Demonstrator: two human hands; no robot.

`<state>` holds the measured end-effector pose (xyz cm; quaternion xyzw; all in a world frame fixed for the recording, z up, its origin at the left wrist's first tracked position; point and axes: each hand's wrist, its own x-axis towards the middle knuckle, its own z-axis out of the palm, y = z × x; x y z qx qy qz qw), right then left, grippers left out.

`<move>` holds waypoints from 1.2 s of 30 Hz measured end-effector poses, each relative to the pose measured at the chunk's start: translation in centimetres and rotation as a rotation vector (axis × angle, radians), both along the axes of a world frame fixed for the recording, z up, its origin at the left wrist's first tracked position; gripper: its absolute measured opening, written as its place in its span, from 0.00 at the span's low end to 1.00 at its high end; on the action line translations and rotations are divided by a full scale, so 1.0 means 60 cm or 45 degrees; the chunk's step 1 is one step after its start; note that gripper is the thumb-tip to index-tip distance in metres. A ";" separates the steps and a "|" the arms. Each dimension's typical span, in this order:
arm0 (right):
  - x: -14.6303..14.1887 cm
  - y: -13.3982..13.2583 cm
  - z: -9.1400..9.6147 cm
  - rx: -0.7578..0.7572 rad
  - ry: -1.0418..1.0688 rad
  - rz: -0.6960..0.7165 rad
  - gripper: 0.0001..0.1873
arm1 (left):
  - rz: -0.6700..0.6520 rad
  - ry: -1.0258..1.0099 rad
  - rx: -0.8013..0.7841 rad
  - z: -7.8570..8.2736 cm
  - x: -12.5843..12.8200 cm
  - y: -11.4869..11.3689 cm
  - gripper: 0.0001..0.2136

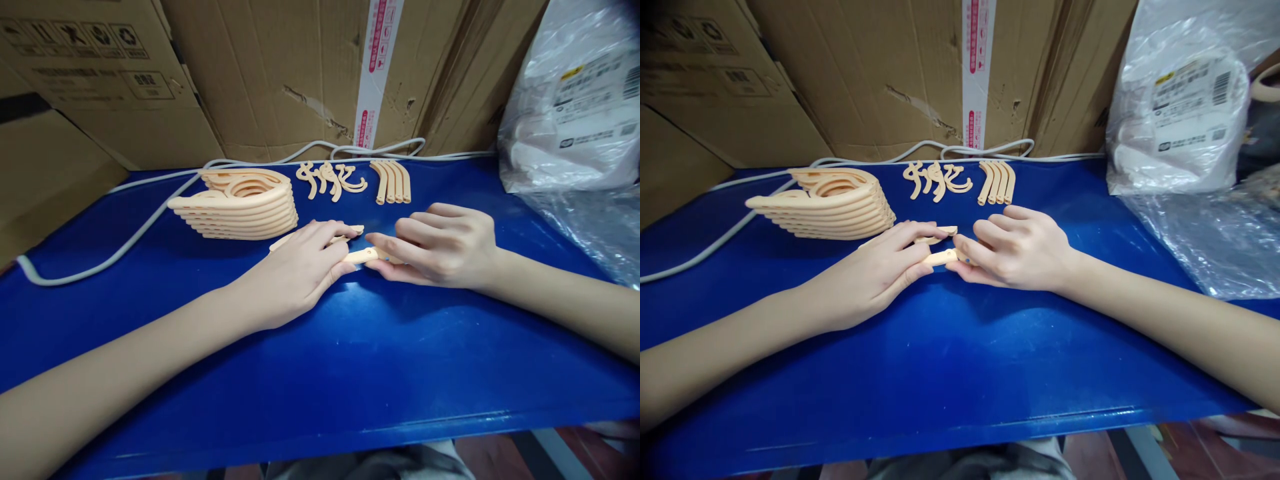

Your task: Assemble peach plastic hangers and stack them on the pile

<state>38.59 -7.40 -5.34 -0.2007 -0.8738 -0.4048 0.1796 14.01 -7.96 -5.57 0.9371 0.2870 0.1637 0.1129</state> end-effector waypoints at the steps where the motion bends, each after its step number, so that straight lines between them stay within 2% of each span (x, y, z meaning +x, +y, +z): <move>1: 0.000 0.000 -0.001 -0.017 -0.001 -0.012 0.17 | 0.000 0.002 0.001 0.000 0.000 0.000 0.17; 8: -0.002 0.002 -0.004 -0.142 -0.025 -0.113 0.18 | -0.008 0.013 0.026 -0.003 0.000 0.002 0.16; 13: -0.006 0.002 0.001 -0.192 -0.015 -0.035 0.19 | -0.012 0.029 0.062 -0.003 -0.001 0.003 0.17; 23: -0.004 0.013 0.004 -0.580 -0.068 -0.006 0.25 | -0.004 -0.038 0.029 0.000 0.000 0.001 0.16; 36: -0.005 0.016 0.004 -0.579 0.012 0.065 0.24 | 0.016 0.008 0.057 0.002 0.001 0.001 0.16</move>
